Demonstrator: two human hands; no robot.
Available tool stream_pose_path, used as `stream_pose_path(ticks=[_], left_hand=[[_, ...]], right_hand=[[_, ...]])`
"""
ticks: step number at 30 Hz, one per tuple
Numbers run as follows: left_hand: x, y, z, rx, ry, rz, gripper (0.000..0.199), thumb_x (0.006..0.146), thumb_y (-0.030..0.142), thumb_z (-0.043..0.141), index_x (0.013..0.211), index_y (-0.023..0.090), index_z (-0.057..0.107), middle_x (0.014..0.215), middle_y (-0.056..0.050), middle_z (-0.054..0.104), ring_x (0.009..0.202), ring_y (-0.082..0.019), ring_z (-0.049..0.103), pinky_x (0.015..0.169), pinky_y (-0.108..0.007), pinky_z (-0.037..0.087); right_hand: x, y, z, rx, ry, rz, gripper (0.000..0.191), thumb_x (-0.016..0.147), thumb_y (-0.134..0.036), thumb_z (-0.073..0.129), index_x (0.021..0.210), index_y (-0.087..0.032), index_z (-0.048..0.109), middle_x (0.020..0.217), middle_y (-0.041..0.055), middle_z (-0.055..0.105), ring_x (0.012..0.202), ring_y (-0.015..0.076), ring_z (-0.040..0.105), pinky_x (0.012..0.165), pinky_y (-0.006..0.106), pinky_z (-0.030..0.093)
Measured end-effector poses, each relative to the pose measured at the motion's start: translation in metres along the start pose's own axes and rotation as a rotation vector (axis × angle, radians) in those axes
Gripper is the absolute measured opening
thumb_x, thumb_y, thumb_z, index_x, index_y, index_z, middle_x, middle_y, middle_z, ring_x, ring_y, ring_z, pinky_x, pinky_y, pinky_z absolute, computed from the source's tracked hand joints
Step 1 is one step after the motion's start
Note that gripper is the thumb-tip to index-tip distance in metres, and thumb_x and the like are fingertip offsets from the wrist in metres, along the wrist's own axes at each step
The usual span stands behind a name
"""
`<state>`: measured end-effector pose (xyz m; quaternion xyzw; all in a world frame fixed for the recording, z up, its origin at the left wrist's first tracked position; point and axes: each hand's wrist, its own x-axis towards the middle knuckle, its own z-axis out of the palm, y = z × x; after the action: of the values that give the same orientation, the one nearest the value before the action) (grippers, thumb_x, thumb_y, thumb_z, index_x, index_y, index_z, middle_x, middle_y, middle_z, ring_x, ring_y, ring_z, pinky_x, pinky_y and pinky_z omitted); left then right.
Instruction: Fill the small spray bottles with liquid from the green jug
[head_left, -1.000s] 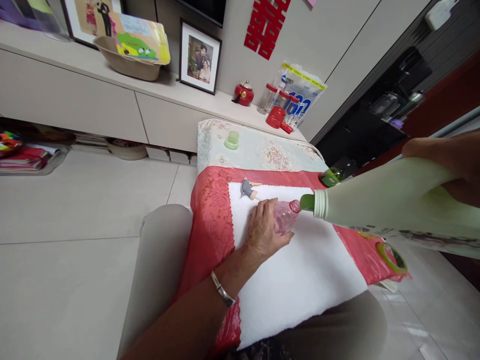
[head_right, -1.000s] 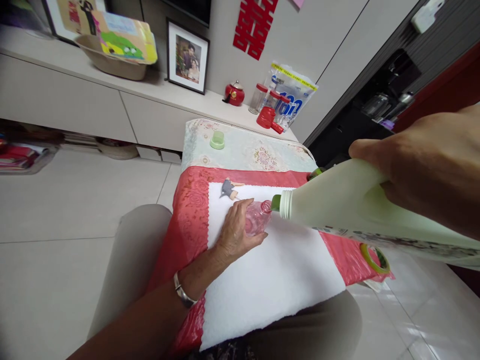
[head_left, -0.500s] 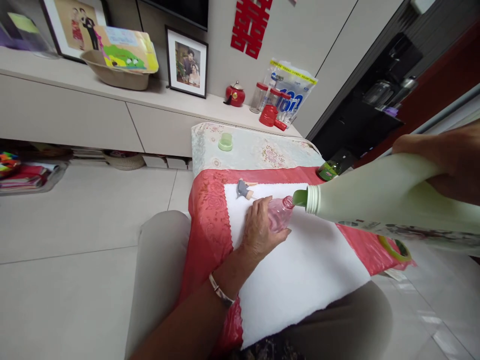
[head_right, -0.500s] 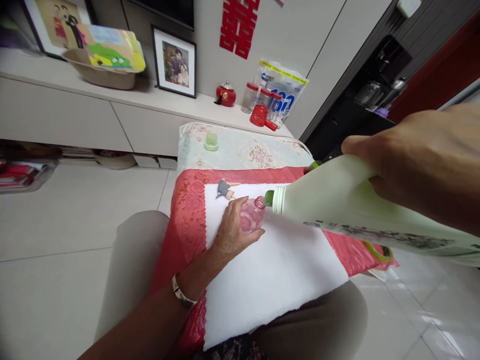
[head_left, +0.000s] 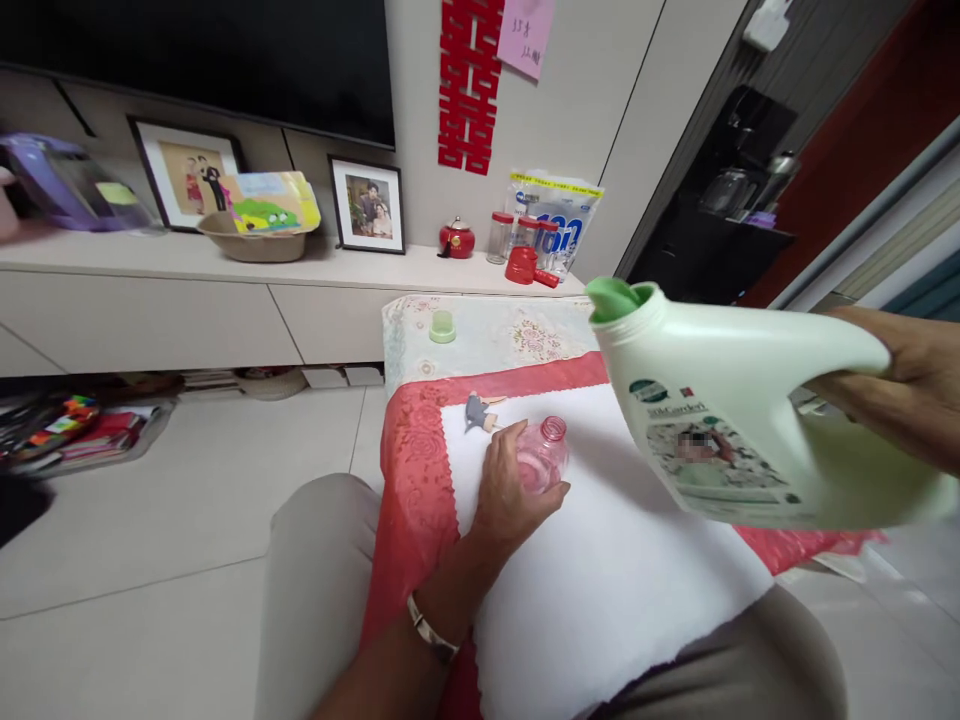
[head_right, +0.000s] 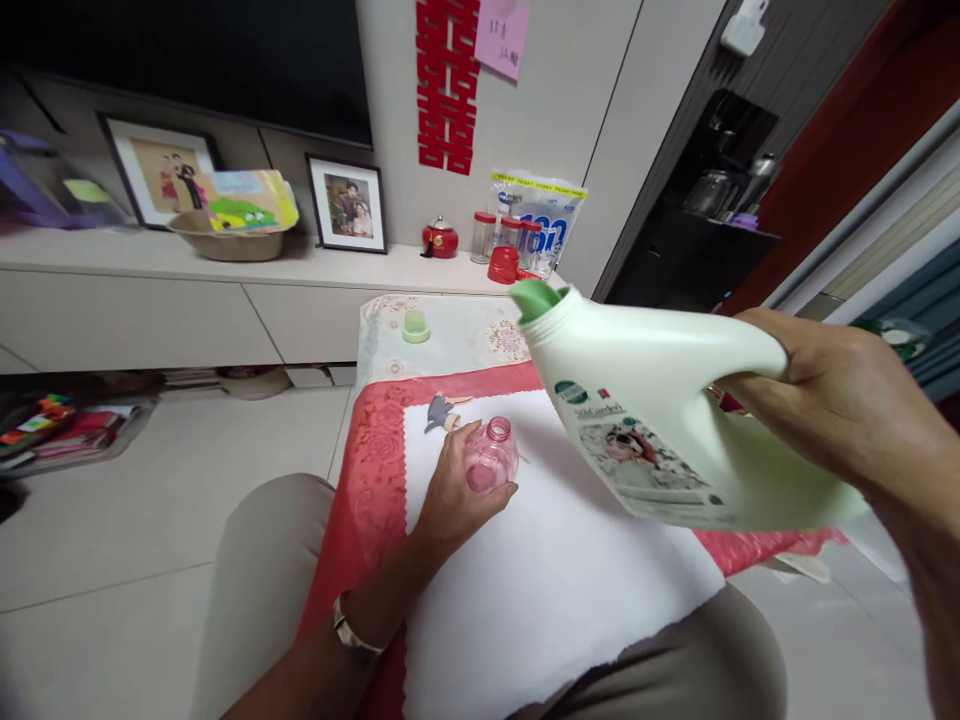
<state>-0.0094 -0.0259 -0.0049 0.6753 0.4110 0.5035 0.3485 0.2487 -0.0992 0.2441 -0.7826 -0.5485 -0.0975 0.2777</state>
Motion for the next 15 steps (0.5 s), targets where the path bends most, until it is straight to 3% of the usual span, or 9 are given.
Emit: stream_pose_path(ticks=[5,12,15], left_hand=[[0.001,0.001,-0.002,-0.039,-0.040,-0.097,0.090,0.058,0.025,0.079,0.137,0.021,0.039,0.136,-0.017,0.054,0.133,-0.038,0.050,0.113,-0.051,0.040],[0.001,0.001,-0.007,-0.063,-0.106,-0.135,0.087,0.058,0.029,0.080,0.136,0.021,0.042,0.140,-0.017,0.052,0.140,-0.038,0.041,0.117,-0.053,0.032],[0.001,0.000,-0.009,-0.107,-0.103,-0.115,0.075,0.070,0.043,0.074,0.136,0.021,0.047,0.137,-0.016,0.056,0.137,-0.038,0.044,0.116,-0.054,0.033]], right_hand=[[-0.006,0.015,0.060,0.401,0.220,0.170,0.042,0.051,-0.039,0.061,0.083,-0.014,0.071,0.067,0.0024,0.060,0.058,0.0127,0.049,0.050,0.021,0.037],[0.000,0.044,0.160,0.593,0.354,0.246,0.034,0.064,-0.038,0.061,0.085,-0.013,0.066,0.064,0.0007,0.054,0.058,0.0109,0.045,0.052,0.022,0.036],[0.002,0.049,0.190,0.627,0.370,0.248,0.034,0.064,-0.039,0.060,0.086,-0.013,0.066,0.065,0.0011,0.054,0.059,0.0118,0.045,0.052,0.023,0.037]])
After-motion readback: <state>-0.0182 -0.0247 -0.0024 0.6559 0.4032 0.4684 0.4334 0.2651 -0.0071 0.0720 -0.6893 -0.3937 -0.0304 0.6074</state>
